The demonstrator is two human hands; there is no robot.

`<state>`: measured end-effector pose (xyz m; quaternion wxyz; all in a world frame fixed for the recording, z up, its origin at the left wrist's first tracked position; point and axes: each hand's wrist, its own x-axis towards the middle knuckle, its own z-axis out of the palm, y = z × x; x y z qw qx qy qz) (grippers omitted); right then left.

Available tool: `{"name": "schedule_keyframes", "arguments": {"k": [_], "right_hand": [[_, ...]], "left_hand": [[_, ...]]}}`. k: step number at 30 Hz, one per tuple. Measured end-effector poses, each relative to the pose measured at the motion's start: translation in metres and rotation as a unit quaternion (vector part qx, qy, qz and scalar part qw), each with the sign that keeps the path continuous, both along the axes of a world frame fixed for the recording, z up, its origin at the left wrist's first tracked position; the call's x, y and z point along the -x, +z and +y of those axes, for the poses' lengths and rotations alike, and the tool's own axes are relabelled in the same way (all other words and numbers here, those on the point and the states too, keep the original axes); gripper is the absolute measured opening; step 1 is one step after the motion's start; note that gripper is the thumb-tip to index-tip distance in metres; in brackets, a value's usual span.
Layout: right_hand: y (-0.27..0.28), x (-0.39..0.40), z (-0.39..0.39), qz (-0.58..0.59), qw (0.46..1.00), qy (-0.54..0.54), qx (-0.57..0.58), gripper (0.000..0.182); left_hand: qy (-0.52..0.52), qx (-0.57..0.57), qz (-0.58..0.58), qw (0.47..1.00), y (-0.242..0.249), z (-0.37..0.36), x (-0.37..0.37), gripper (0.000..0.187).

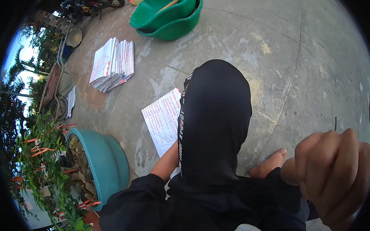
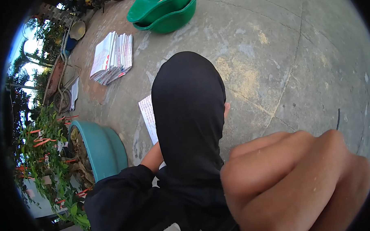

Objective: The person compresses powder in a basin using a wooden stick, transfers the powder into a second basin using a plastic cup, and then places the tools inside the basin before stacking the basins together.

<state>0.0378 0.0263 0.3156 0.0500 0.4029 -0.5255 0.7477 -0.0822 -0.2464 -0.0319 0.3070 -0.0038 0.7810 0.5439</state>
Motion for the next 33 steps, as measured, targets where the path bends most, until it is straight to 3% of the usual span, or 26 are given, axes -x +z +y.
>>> {"name": "schedule_keyframes", "arguments": {"k": [16, 29, 31, 33], "right_hand": [[-0.021, 0.012, -0.001, -0.001, 0.998, -0.052, 0.035, 0.055], [-0.055, 0.078, -0.026, -0.087, 0.941, -0.328, 0.002, 0.053], [-0.059, 0.092, -0.021, -0.082, 0.931, -0.354, -0.022, 0.047], [-0.056, 0.100, -0.021, -0.099, 0.914, -0.385, -0.078, 0.028]], "left_hand": [[0.001, 0.069, 0.030, 0.997, -0.013, -0.021, 0.002, 0.045], [-0.016, 0.175, 0.071, 0.982, -0.020, -0.028, 0.004, 0.047], [-0.034, 0.235, 0.094, 0.967, -0.019, -0.031, 0.005, 0.048], [-0.047, 0.320, 0.122, 0.938, -0.016, -0.043, 0.014, 0.049]]}}
